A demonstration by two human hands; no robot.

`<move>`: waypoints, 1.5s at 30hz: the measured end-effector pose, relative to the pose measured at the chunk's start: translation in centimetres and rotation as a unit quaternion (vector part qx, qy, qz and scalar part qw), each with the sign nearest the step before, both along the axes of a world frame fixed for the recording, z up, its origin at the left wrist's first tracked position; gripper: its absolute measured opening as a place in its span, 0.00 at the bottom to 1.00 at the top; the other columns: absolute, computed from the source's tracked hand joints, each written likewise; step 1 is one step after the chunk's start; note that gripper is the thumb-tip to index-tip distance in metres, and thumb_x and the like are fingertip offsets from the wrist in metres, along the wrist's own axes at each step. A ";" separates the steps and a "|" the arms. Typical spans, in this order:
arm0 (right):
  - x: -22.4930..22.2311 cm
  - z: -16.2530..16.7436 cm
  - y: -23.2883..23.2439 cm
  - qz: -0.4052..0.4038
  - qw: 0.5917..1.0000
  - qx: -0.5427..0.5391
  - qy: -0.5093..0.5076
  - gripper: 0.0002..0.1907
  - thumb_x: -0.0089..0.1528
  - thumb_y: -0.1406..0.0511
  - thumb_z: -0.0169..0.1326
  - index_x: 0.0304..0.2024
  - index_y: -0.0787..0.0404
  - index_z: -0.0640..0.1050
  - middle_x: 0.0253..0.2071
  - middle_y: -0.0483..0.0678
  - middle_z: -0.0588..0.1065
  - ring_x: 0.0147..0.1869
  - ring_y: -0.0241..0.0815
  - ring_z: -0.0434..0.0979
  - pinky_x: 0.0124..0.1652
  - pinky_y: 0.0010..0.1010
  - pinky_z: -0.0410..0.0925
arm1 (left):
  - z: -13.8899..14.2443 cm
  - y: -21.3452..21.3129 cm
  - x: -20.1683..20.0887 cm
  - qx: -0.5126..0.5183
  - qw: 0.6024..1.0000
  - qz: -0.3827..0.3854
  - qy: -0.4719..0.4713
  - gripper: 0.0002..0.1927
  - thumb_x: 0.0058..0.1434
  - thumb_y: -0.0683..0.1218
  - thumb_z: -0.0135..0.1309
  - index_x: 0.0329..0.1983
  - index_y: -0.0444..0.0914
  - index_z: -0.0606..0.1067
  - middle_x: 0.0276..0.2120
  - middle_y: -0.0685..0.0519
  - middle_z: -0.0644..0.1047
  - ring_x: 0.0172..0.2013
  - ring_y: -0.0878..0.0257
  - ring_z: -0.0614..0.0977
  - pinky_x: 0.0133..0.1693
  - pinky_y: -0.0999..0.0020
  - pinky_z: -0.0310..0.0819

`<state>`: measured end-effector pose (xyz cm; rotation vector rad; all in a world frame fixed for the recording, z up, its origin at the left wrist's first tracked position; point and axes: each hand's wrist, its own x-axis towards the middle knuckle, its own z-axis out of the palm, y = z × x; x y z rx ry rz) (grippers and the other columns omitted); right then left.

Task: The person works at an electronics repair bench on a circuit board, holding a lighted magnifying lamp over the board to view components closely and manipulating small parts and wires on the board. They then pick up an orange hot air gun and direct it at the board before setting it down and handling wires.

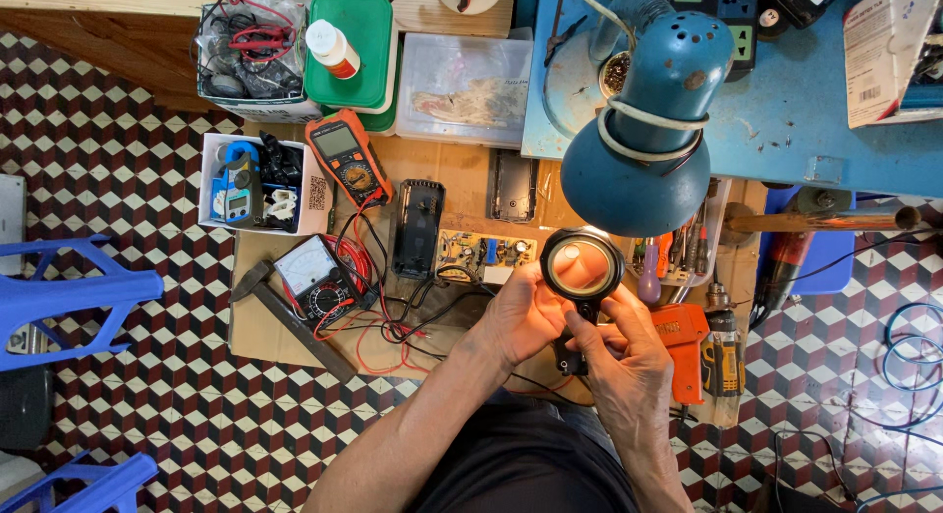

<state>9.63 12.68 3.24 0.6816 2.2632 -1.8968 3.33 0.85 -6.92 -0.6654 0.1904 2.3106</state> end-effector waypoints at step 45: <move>0.4 -0.7 1.0 0.011 1.000 0.014 0.012 0.24 0.60 0.63 0.61 0.57 0.66 0.76 0.50 0.49 0.76 0.36 0.32 0.82 0.33 0.22 0.78 | 2.5 1.3 0.5 -0.155 0.977 0.058 0.133 0.16 0.68 0.39 0.46 0.58 0.32 0.71 0.51 0.47 0.78 0.52 0.59 0.81 0.56 0.63 0.77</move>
